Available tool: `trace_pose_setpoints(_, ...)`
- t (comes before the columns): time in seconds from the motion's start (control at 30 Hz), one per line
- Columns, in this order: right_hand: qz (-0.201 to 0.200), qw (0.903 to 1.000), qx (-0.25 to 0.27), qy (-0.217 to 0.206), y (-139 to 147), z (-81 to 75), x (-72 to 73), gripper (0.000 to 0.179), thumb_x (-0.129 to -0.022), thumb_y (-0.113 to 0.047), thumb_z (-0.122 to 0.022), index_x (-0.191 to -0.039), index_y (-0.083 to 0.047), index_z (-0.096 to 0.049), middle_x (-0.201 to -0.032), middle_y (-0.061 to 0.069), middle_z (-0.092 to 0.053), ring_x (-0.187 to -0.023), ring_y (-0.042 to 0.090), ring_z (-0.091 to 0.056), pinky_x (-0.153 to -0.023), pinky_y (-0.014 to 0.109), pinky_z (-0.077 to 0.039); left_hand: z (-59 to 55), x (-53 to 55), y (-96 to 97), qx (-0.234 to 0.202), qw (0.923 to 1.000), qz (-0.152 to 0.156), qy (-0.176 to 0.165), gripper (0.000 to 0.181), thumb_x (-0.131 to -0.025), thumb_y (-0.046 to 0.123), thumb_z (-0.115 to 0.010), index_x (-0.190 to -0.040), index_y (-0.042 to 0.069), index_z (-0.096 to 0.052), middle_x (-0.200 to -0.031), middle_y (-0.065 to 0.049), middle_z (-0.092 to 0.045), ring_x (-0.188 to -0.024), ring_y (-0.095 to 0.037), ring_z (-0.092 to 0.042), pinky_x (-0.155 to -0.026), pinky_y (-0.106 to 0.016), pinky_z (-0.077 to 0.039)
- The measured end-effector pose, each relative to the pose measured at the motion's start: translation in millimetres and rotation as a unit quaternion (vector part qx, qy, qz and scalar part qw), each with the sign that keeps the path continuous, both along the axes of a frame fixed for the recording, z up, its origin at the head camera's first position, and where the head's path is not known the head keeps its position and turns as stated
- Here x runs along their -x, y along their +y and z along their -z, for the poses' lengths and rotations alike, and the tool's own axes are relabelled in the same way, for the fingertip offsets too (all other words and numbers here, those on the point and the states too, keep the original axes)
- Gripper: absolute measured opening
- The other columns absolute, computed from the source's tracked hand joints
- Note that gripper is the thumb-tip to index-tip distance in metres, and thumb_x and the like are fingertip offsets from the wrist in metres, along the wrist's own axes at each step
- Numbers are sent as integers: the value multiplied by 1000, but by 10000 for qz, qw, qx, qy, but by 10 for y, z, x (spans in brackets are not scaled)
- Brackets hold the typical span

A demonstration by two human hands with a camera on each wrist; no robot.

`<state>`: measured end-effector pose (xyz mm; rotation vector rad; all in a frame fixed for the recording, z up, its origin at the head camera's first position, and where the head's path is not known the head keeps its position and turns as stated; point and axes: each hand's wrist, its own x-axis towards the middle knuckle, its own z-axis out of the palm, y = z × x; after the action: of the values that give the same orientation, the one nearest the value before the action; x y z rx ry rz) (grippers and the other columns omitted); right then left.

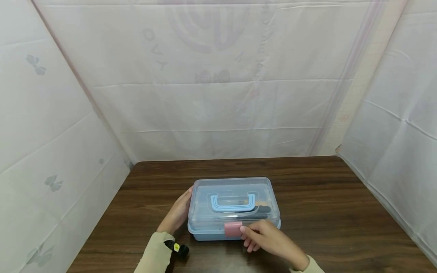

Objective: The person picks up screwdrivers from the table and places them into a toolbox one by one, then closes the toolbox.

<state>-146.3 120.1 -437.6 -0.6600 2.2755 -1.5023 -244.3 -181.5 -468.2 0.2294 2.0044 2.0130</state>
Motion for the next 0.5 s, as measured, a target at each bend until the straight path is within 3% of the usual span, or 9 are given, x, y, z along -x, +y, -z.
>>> trace_pose_setpoints(0.27, 339, 9981, -290, 415, -65, -11, -1, 52, -100, -40, -47, -76, 1, -68, -61, 7, -67, -49, 7, -61, -46, 34, -55, 19, 1, -2, -28, 10000, 21, 18, 70, -102, 51, -27, -154, 6, -15, -162, -13, -10, -150, -30, -1, -120, -51, -4)
trace_pose_setpoints(0.5, 488, 9981, -313, 232, -85, -7, -9, 55, -98, -45, -47, -74, 0, -67, -58, 1, -63, -44, 8, -59, -44, 43, -53, 30, 5, -3, -83, 9999, 89, 62, 69, -102, 50, -27, -154, 7, -14, -162, -12, -10, -150, -29, -1, -120, -51, -3)
